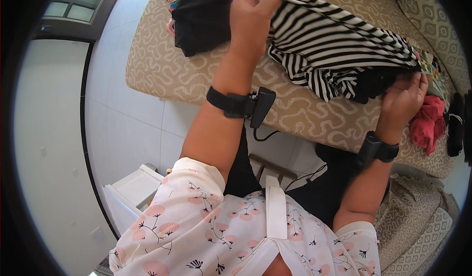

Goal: Folding various pieces of laundry on a bed or couch.

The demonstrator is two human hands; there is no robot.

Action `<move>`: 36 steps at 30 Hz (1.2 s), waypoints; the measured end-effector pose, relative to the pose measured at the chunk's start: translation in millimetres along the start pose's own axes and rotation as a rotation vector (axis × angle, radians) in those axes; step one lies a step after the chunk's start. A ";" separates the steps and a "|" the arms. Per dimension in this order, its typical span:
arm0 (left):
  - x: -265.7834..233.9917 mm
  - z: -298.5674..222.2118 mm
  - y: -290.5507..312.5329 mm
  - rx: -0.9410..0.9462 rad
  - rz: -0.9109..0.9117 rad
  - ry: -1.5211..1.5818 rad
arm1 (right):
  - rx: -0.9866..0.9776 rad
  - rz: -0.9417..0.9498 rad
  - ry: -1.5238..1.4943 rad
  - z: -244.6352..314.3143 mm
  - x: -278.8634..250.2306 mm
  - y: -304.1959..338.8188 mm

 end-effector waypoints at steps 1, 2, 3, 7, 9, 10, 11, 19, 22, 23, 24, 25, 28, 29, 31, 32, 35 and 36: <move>13.8 -6.2 4.9 -0.022 0.113 0.005 | 0.011 -0.031 0.037 -1.0 -17.4 -10.4; 25.5 -8.5 8.8 -0.044 0.226 0.011 | 0.006 -0.033 0.040 -1.8 -30.6 -18.9; 25.7 -5.6 8.0 0.020 0.347 0.122 | 0.007 -0.066 0.032 -2.0 -33.3 -20.3; 35.5 -1.0 18.9 -0.044 0.619 0.044 | -0.065 0.002 0.030 4.9 -53.4 -30.5; 39.8 -1.2 27.6 -0.116 0.757 0.115 | -0.209 0.175 0.347 23.0 -38.4 -24.7; 44.3 -2.0 35.9 -0.189 0.893 0.188 | -0.208 0.174 0.346 27.0 -35.8 -18.5; 48.7 -9.4 43.2 -0.246 1.082 0.290 | -0.386 0.250 0.542 38.1 -23.6 -5.2; 33.1 26.1 17.3 -0.174 0.460 -0.154 | -0.263 -0.186 0.275 40.9 -42.9 -18.6; 25.0 25.9 11.5 0.262 0.355 -0.816 | -0.410 -0.312 0.448 54.1 -46.6 -16.3; 22.3 31.8 13.0 0.262 0.353 -0.817 | -0.438 -0.314 0.453 56.7 -46.4 -15.5; 21.6 35.0 15.7 0.240 0.349 -0.836 | -0.437 -0.314 0.453 58.3 -46.6 -15.1; 19.9 37.6 17.5 0.217 0.344 -0.855 | -0.444 -0.350 0.479 61.8 -47.8 -13.9; 26.0 45.8 23.0 0.145 0.478 -0.882 | -0.476 -0.445 0.540 75.1 -60.0 -18.1; 28.2 44.8 24.3 0.148 0.479 -0.850 | -0.500 -0.528 0.543 81.0 -68.7 -18.2; 30.4 41.5 24.1 0.002 0.523 -0.821 | -0.541 -0.646 0.632 89.3 -74.9 -12.9; 30.9 45.1 25.8 -0.144 0.566 -0.787 | -0.541 -0.645 0.632 88.1 -77.3 -14.4; 34.9 42.3 29.8 -0.217 0.647 -0.647 | -0.410 -0.488 0.739 76.5 -88.1 -33.1; 36.3 43.4 33.3 -0.311 0.694 -0.542 | -0.410 -0.488 0.739 75.5 -89.3 -34.7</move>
Point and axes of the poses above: each hand's wrist, its own y-axis away from the middle knuckle, its own x-axis out of the palm, z = x × y, the point moved 7 cm from there along -y, towards the middle knuckle, and after that the axes turned 3 degrees about -z, right-handed, at the moved point
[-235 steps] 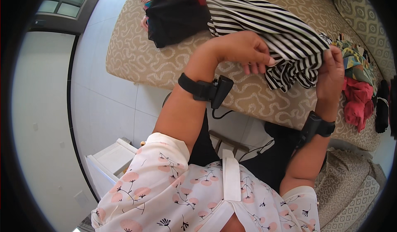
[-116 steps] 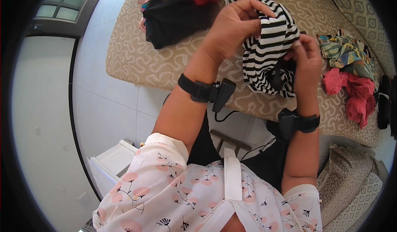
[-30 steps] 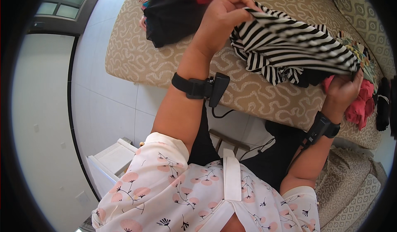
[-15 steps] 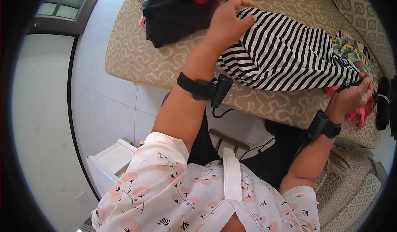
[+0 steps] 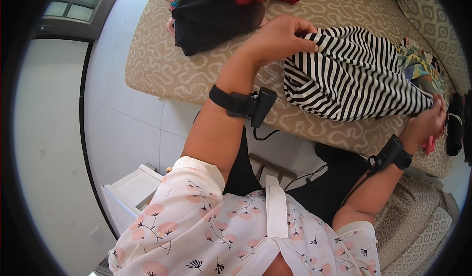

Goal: Folding various pieces of laundry on a bed or couch.

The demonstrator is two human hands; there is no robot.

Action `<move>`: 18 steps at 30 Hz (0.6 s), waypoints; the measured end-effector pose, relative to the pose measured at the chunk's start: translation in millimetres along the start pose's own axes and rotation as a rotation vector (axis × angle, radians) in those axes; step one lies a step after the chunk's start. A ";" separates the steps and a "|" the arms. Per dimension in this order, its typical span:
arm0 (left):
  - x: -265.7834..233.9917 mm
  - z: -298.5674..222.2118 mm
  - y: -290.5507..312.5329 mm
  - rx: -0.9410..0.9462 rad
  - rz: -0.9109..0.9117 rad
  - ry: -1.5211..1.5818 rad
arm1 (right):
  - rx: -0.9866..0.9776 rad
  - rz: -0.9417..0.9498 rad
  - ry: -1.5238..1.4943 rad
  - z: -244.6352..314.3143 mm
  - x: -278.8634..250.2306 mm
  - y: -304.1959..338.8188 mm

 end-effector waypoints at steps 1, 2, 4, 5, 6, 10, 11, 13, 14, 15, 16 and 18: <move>2.4 -5.9 2.3 0.046 0.053 0.080 | -0.178 0.168 0.232 8.5 15.0 1.7; 0.3 -9.0 5.4 0.047 0.055 0.080 | -0.355 0.336 0.465 13.5 30.9 7.4; 12.2 -33.8 18.8 0.078 0.301 0.345 | -0.440 0.343 0.437 18.9 34.6 8.9; 14.5 -37.5 20.6 0.141 0.359 0.345 | -0.523 0.352 0.407 24.9 36.7 12.1; 12.9 -34.5 19.5 0.143 0.358 0.343 | -0.605 0.364 0.369 31.8 40.5 18.6; 11.3 -44.4 25.1 0.335 0.575 0.727 | -0.320 0.717 0.094 24.7 70.5 64.0; 6.1 -38.5 15.8 0.277 0.390 0.661 | -0.322 0.713 0.101 28.4 70.6 69.1; -3.5 -25.8 3.7 0.196 0.072 0.504 | -0.468 0.920 0.216 36.3 83.2 94.3; 1.1 -24.0 1.3 0.195 0.072 0.503 | -0.468 0.920 0.215 34.0 83.4 98.6; 1.7 -18.2 -1.8 0.148 -0.005 0.423 | -0.431 1.022 0.285 25.0 87.0 107.8; -0.1 -12.1 -3.1 0.101 -0.081 0.344 | -0.392 1.123 0.355 18.0 90.1 115.9; 1.8 -6.1 -5.1 0.077 -0.073 0.303 | -0.324 1.239 0.399 9.9 92.5 122.7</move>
Point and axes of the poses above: each hand's wrist, its own y-axis away from the middle knuckle, its own x-axis out of the palm, z = x × y, the point moved 7 cm from there along -y, towards the middle knuckle, and after that the axes turned 3 degrees about -z, right-handed, at the moved point
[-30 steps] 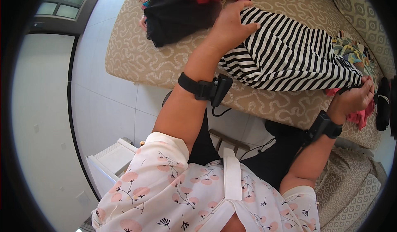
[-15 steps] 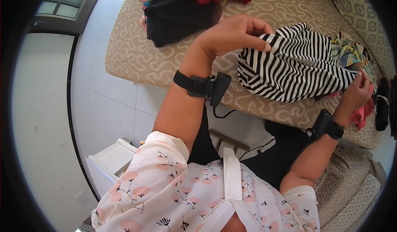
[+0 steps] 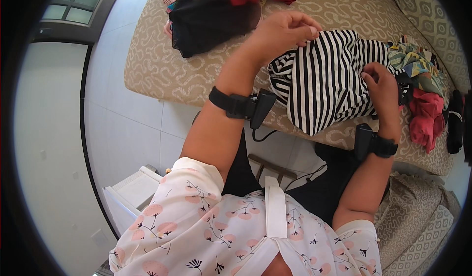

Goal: Folding various pieces of laundry on a bed or couch.

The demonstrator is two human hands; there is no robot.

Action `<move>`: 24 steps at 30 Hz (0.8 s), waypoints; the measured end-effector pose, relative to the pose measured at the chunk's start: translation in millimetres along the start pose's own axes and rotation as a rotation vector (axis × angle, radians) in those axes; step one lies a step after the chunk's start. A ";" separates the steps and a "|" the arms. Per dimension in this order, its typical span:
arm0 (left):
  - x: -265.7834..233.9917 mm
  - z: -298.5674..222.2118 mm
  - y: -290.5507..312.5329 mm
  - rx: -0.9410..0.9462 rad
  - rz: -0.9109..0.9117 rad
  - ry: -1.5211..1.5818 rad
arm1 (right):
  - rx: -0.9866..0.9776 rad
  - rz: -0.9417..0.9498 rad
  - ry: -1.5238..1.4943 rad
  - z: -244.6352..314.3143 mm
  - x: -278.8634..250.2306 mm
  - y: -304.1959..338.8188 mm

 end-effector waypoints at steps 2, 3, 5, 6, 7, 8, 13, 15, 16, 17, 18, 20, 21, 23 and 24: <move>4.6 7.7 -1.2 -0.051 0.046 -0.227 | -0.018 0.137 0.065 -6.8 12.1 -0.7; 4.7 9.9 -1.2 -0.052 0.044 -0.228 | -0.048 0.120 0.076 -1.1 11.9 -1.3; 6.9 12.5 -1.1 -0.009 0.059 -0.355 | -0.039 0.093 -0.097 11.0 11.8 -0.2; 7.7 15.2 -1.0 -0.010 0.058 -0.354 | -0.028 0.064 -0.266 17.5 9.4 0.6; 8.3 16.8 -0.5 0.006 0.051 -0.412 | -0.029 0.065 -0.266 24.8 5.8 1.4; 8.1 17.8 0.0 0.022 0.045 -0.469 | 0.026 0.126 -0.461 31.2 4.5 3.0; 19.7 9.2 6.0 -0.033 0.132 -0.627 | -0.186 0.294 -1.251 57.9 -0.1 17.1; 30.5 8.5 11.1 0.012 0.228 -0.619 | -0.203 0.274 -1.384 58.5 -2.1 16.1; 31.5 8.1 10.2 0.011 0.228 -0.619 | -0.220 0.254 -1.517 58.6 -4.7 15.3; 36.6 14.5 11.1 -0.073 0.328 -0.649 | -0.214 0.200 -1.546 51.4 -5.6 13.5; 41.3 20.0 12.9 -0.158 0.431 -0.677 | -0.212 0.199 -1.546 51.0 -6.2 13.8; 43.0 18.1 15.8 -0.212 0.442 -0.605 | -0.110 0.050 -1.701 39.6 -11.8 12.1; 38.1 15.8 12.8 -0.137 0.346 -0.471 | -0.210 0.134 -1.772 29.5 -15.5 10.6; 24.9 8.2 9.9 -0.100 0.202 -0.225 | -0.149 0.023 -1.721 15.5 -18.1 8.9; 20.2 4.4 10.8 -0.100 0.203 -0.224 | -0.087 -0.092 -1.660 6.4 -20.0 8.9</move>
Point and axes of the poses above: each hand's wrist, its own y-axis away from the middle knuckle, its own x-axis out of the palm, z = x × y, the point moved 7 cm from there along -y, towards the middle knuckle, and after that the axes turned 3 degrees about -z, right-handed, at the moved point
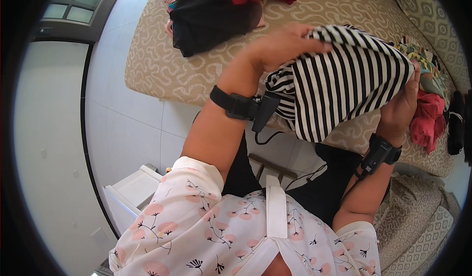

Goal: Folding various pieces of laundry on a bed or couch.

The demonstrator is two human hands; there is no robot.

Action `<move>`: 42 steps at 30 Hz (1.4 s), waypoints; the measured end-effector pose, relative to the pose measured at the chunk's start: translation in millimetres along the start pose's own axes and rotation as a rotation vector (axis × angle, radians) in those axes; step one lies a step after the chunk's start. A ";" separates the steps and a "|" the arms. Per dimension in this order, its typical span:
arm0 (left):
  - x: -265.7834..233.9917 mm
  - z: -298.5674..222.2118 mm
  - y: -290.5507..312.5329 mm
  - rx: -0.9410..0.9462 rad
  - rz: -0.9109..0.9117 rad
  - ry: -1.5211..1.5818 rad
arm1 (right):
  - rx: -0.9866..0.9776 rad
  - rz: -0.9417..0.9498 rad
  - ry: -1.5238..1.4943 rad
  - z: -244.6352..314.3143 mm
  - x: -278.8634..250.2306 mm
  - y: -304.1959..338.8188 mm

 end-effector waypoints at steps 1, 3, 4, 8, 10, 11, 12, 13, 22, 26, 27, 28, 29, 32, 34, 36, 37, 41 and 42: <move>-6.9 1.1 2.7 -0.059 -0.025 0.273 | -0.018 -0.021 0.014 1.6 0.3 -1.2; -8.2 -8.8 5.7 -0.025 -0.025 0.759 | -0.047 -0.054 0.043 1.1 -2.5 -7.2; -14.4 -13.6 7.6 0.054 -0.078 0.831 | -0.074 -0.086 0.071 1.4 -4.0 -10.9; -38.6 -13.1 8.5 0.150 -0.057 1.302 | -0.042 -0.226 0.213 -5.2 -14.6 -12.8; -48.5 -29.1 18.1 0.315 -0.108 1.346 | -0.040 -0.311 0.324 -10.0 -5.3 -11.1; -57.3 -24.3 15.7 0.398 -0.088 1.416 | 0.042 -0.297 0.546 -15.7 -1.0 -10.4; -67.2 -22.9 17.2 0.425 -0.157 1.395 | 0.125 -0.280 0.767 -21.1 1.5 -9.1; -73.0 -23.5 19.0 0.462 -0.164 1.406 | 0.161 -0.201 0.910 -28.2 5.7 -7.5; -124.1 -12.7 37.0 0.709 -0.175 1.297 | 0.236 0.120 1.542 -57.9 21.9 3.8; -127.6 -13.2 38.3 0.705 -0.214 1.263 | 0.288 0.133 1.457 -61.4 -0.7 -3.8; -129.4 -10.4 37.3 0.691 -0.249 1.275 | 0.211 0.017 1.319 -54.5 -10.2 -7.7; -126.7 -18.1 38.8 0.676 -0.286 1.285 | 0.212 0.018 1.319 -48.4 -12.3 -10.7; -107.8 -20.7 32.7 0.625 -0.262 1.373 | 0.206 -0.181 1.034 -32.7 -21.3 -14.9; -100.3 -25.4 26.8 0.544 -0.307 1.303 | -0.025 -0.426 0.549 0.1 -49.6 -19.4; -94.0 -23.2 24.3 0.493 -0.215 1.300 | -0.231 -0.469 0.340 12.4 -47.8 -18.1; -100.4 -12.7 25.5 0.439 -0.497 1.046 | -0.351 -0.355 0.234 17.8 -28.6 -18.8; -94.8 -31.0 28.4 0.538 -0.549 0.911 | -0.353 -0.366 0.229 19.8 -16.7 -17.6; -93.5 -29.6 30.4 0.399 -0.796 0.540 | -0.288 -0.409 0.423 16.3 -12.8 -13.8; -93.1 -29.9 32.4 0.360 -0.856 0.490 | -0.186 -0.415 0.497 8.0 -15.5 -14.5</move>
Point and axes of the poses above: each hand's wrist, its own y-axis away from the middle knuckle, its own x-axis out of the palm, z = x × y, the point moved 7 cm from there along -y, towards the middle knuckle, and after that the axes turned 3 degrees about -z, right-handed, at the moved point
